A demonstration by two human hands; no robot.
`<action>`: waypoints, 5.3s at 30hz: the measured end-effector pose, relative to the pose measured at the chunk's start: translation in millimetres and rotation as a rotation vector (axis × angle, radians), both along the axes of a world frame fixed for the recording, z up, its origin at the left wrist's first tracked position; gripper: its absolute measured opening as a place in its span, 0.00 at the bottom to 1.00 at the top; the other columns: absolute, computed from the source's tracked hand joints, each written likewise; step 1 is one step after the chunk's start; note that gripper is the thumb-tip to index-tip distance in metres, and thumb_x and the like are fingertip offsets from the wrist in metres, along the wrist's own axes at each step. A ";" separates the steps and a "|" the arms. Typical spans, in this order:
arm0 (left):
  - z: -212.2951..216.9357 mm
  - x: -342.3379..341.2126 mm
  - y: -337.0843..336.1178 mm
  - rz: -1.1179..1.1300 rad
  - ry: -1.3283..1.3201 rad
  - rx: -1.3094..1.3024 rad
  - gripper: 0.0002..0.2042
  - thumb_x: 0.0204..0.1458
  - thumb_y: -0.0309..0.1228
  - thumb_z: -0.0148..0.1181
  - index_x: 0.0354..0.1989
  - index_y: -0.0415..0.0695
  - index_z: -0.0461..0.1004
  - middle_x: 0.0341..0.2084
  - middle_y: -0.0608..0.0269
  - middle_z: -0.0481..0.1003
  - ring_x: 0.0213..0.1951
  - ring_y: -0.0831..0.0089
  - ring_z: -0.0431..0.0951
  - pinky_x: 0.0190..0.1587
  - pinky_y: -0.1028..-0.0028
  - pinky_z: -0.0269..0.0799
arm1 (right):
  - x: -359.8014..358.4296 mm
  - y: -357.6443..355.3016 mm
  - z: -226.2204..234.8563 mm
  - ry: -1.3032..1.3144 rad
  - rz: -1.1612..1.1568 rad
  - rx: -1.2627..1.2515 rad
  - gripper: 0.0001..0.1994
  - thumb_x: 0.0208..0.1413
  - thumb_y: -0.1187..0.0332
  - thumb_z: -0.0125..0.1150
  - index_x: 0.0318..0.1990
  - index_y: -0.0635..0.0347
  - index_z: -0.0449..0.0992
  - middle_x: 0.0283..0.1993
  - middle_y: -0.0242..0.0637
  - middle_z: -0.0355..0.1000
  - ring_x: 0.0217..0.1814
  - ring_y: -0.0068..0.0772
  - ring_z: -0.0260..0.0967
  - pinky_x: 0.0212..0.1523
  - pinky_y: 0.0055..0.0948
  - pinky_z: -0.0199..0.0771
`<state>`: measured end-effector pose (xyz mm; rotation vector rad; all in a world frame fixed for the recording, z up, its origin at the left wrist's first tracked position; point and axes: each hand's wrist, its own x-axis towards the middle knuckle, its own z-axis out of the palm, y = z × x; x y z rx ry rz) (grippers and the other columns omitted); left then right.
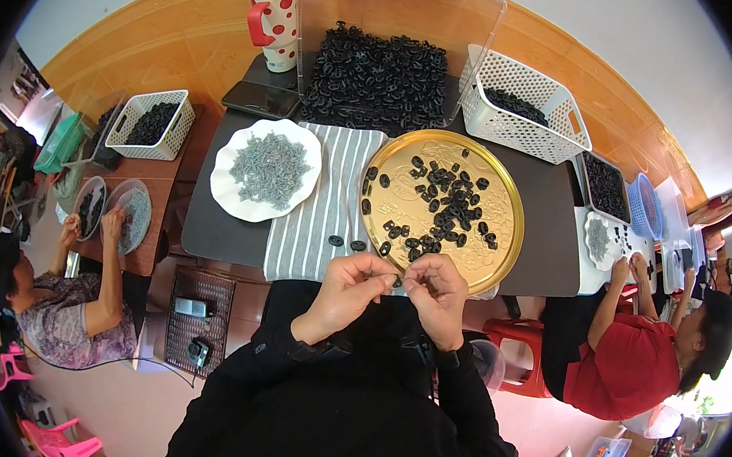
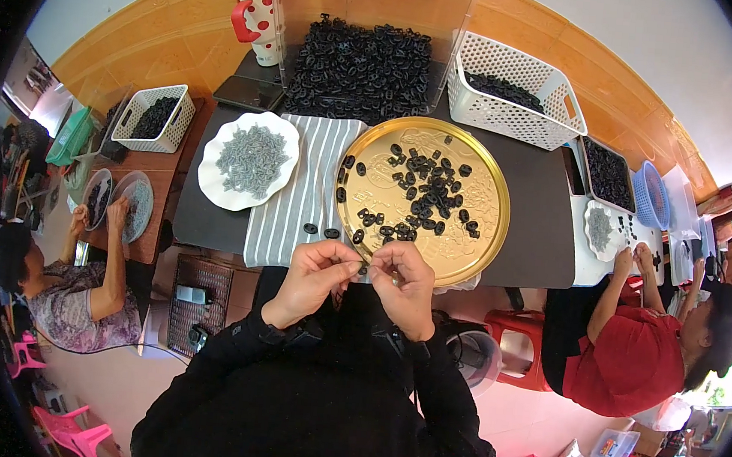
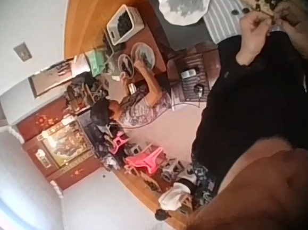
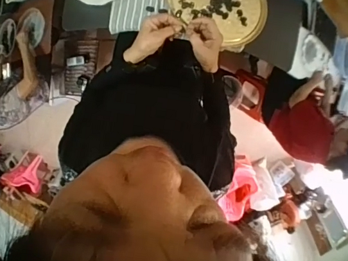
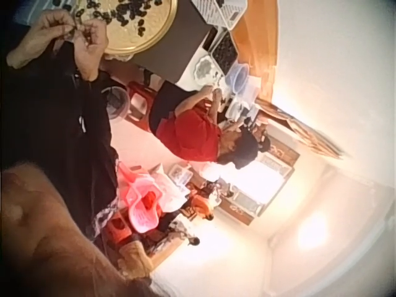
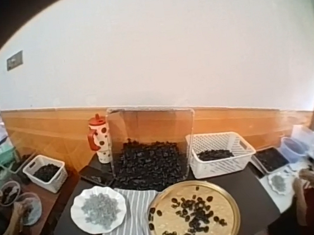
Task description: The person picks up a black plastic component and a metal pin from a tray, inserts the pin into the component, and places the assembled piece back onto the tray, repeating the process several times.
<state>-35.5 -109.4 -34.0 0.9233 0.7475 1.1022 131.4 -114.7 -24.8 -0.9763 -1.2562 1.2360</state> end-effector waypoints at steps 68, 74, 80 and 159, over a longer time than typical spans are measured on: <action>-6.8 -12.6 -0.9 0.051 -0.004 0.015 0.03 0.55 0.20 0.57 0.36 0.34 0.76 0.26 0.63 0.77 0.24 0.83 0.73 0.27 0.83 0.70 | 50.9 17.9 14.8 -0.931 -0.141 0.319 0.02 0.50 0.79 0.57 0.32 0.65 0.74 0.28 0.45 0.67 0.29 0.47 0.68 0.30 0.33 0.67; -8.8 -14.1 2.8 0.022 0.022 0.023 0.02 0.52 0.20 0.59 0.33 0.36 0.77 0.26 0.66 0.77 0.26 0.84 0.74 0.26 0.83 0.69 | 29.9 19.4 14.4 -1.035 -0.140 0.311 0.04 0.48 0.73 0.61 0.29 0.63 0.74 0.28 0.45 0.65 0.31 0.51 0.68 0.32 0.42 0.68; -9.8 -10.3 3.5 0.041 -0.006 0.001 0.02 0.51 0.17 0.58 0.33 0.34 0.76 0.24 0.59 0.78 0.21 0.81 0.74 0.25 0.82 0.70 | 22.3 20.3 8.2 -1.215 -0.193 0.329 0.05 0.45 0.74 0.62 0.30 0.62 0.72 0.31 0.46 0.64 0.33 0.52 0.67 0.33 0.44 0.69; -7.0 5.3 6.6 0.099 -0.136 0.014 0.13 0.50 0.15 0.55 0.45 0.34 0.77 0.28 0.60 0.77 0.27 0.80 0.75 0.26 0.83 0.71 | -5.7 4.1 -5.1 -0.085 -0.024 0.104 0.09 0.53 0.84 0.57 0.41 0.68 0.75 0.34 0.34 0.70 0.35 0.20 0.70 0.35 0.19 0.70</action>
